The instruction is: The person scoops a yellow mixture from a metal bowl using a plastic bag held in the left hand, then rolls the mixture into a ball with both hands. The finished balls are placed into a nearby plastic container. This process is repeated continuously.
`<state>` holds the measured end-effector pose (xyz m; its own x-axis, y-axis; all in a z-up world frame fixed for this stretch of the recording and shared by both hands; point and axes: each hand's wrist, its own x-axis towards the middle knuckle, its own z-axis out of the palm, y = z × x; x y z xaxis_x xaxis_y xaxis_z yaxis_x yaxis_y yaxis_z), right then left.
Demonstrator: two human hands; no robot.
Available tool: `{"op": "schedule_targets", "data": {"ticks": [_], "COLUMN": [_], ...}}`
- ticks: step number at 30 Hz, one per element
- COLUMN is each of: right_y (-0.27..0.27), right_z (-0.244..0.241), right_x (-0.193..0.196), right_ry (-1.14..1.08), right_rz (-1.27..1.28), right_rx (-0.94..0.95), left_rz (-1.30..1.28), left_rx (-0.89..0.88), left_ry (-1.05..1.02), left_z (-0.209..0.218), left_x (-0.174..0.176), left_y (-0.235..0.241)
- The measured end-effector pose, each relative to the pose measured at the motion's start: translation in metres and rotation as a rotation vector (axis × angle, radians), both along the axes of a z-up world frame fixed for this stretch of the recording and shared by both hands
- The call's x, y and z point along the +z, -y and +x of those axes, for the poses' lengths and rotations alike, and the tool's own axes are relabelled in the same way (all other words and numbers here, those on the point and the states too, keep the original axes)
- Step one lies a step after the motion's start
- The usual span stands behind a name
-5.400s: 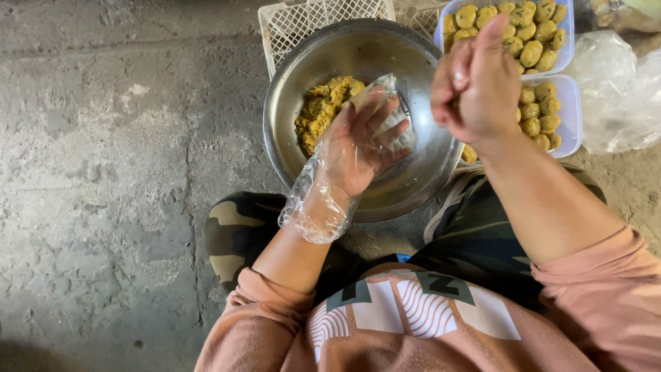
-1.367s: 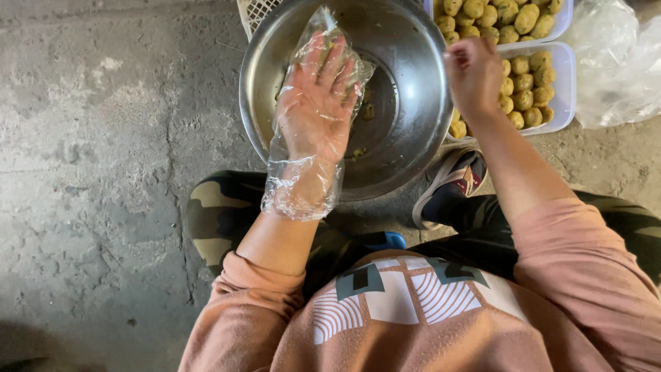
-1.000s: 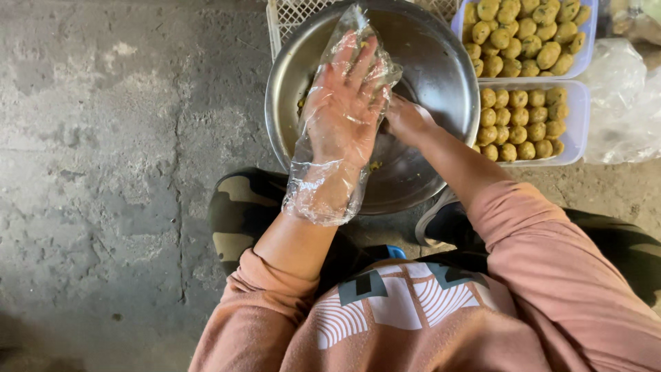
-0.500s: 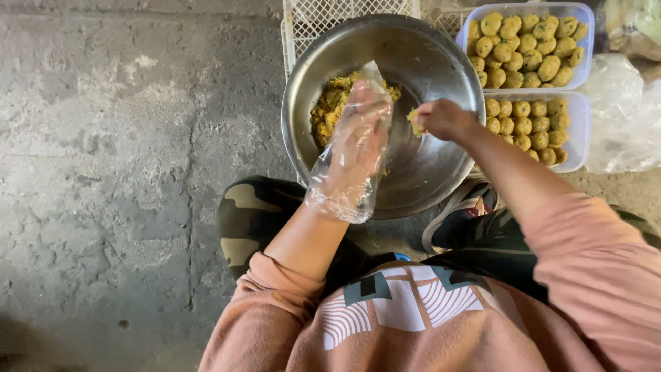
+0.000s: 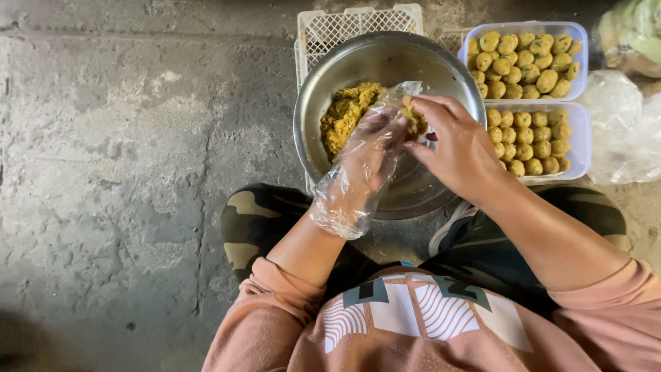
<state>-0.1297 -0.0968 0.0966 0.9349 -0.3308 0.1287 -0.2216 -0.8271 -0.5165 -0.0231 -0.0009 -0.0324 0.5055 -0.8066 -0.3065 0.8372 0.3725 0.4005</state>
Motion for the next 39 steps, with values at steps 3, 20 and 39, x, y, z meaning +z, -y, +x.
{"op": "schedule_targets", "data": {"ticks": [3, 20, 39], "right_y": [-0.008, 0.052, 0.045], "right_z": [0.001, 0.025, 0.024], "right_x": [-0.007, -0.041, -0.037], "right_ry": [0.175, -0.017, 0.301], "right_rz": [-0.12, 0.689, -0.182], "right_rx": [0.075, -0.211, 0.294], "left_rz": [-0.117, -0.127, 0.043], "left_rx": [0.01, 0.156, 0.031], "left_ry": [0.031, -0.006, 0.06], "left_z": [-0.004, 0.011, 0.016], "left_x": [-0.002, 0.004, -0.022], "left_y": [-0.003, 0.001, 0.014]}}
